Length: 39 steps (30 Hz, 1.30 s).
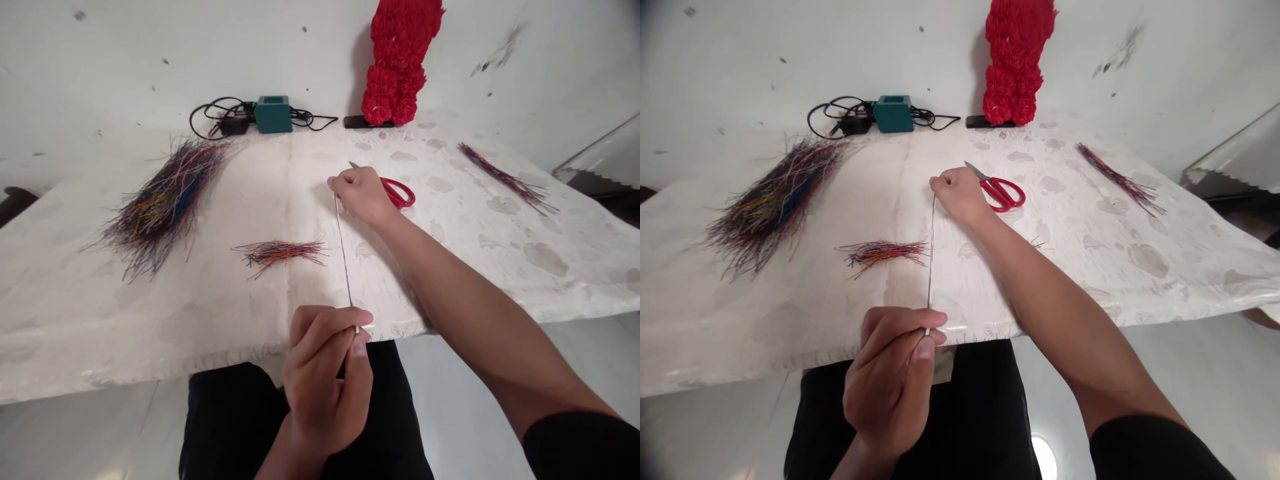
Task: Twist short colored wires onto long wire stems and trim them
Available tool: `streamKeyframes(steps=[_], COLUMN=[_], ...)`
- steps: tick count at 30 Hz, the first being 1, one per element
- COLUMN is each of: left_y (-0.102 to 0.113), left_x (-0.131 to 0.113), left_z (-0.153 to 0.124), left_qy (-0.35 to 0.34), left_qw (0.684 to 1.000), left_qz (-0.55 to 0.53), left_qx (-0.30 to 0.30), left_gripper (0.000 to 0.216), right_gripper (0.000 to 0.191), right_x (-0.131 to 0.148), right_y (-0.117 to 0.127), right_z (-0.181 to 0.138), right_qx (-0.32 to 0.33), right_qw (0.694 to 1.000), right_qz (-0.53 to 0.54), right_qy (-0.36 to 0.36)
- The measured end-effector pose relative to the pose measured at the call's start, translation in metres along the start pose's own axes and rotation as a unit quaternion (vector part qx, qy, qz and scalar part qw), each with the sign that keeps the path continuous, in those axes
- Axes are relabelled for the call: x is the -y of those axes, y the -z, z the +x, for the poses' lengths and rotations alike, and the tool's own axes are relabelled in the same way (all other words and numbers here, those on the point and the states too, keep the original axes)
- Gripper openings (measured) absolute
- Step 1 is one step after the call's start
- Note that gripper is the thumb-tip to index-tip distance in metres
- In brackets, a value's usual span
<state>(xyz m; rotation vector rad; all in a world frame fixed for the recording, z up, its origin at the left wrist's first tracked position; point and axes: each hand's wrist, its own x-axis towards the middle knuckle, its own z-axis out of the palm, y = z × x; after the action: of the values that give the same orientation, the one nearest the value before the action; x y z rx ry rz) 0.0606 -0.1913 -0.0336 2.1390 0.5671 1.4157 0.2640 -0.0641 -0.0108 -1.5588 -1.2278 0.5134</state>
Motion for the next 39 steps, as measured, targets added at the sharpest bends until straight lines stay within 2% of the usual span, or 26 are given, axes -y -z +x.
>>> streamKeyframes(steps=[7, 20, 39], left_y=[0.001, 0.003, 0.003], left_x=[-0.004, -0.011, -0.014], left_z=[-0.001, -0.002, -0.006], left_qy=[0.013, 0.027, 0.044], left_qw=[0.999, 0.999, 0.998], left_qz=[-0.014, -0.020, -0.029], left_qx=[-0.029, -0.020, -0.038], left_gripper=[0.024, 0.025, 0.026], right_gripper=[0.042, 0.044, 0.041], right_x=[0.000, 0.005, 0.008], right_y=[0.000, -0.001, 0.000], right_z=[0.001, -0.002, -0.005], right_qx=[-0.010, 0.001, 0.026], right_qw=[1.000, 1.000, 1.000], right_qz=[-0.010, -0.010, 0.016], right_qy=[0.008, 0.011, 0.000])
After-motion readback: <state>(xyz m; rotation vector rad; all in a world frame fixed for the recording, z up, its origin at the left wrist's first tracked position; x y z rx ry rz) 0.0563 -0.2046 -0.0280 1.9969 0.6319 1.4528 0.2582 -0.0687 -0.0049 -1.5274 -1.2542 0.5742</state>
